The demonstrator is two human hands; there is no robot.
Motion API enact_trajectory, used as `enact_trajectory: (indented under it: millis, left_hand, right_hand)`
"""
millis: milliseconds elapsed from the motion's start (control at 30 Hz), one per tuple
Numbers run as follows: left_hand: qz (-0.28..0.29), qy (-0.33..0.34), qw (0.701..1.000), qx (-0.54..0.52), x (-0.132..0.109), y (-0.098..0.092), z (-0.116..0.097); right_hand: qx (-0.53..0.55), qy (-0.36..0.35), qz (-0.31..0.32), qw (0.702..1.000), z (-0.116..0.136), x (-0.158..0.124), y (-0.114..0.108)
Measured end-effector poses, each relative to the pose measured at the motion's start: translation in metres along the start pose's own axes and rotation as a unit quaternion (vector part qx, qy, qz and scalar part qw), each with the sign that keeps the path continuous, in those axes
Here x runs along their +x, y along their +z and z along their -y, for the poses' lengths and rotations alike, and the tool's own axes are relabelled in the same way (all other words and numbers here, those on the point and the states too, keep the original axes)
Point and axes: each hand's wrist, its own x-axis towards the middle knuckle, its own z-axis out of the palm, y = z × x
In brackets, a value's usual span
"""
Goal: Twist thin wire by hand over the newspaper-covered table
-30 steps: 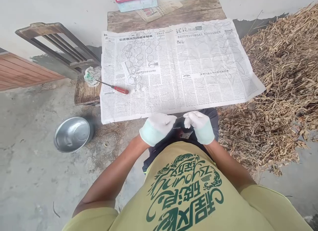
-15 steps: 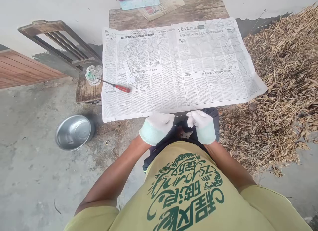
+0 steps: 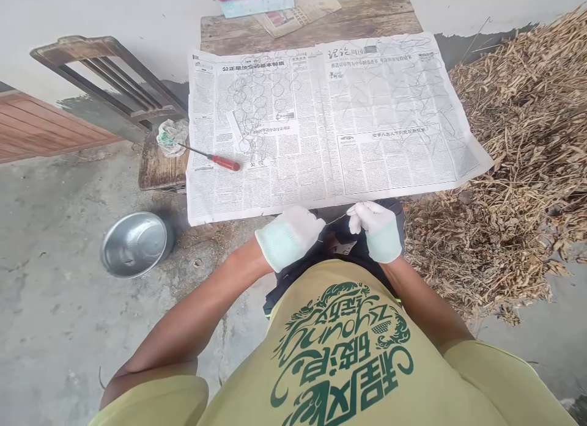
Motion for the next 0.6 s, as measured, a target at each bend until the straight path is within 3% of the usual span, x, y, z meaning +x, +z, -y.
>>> enact_trajectory:
  millis: [267, 367, 467, 600]
  left_hand:
    - [0.056, -0.039, 0.998, -0.001, 0.003, -0.007, 0.005]
    - [0.041, -0.052, 0.997, -0.033, 0.005, -0.004, 0.007]
    - [0.033, -0.042, 0.998, -0.04, 0.007, -0.007, 0.006]
    - [0.062, 0.004, 0.996, -0.068, 0.01, -0.013, 0.002]
  right_hand:
    - [-0.025, 0.051, 0.008, 0.998, 0.011, 0.005, -0.001]
    - [-0.024, 0.05, 0.009, 0.998, 0.015, 0.007, -0.001]
    - [-0.016, 0.041, 0.013, 0.999, 0.016, 0.009, -0.002]
    - [-0.025, 0.024, 0.047, 0.998, 0.019, 0.012, -0.005]
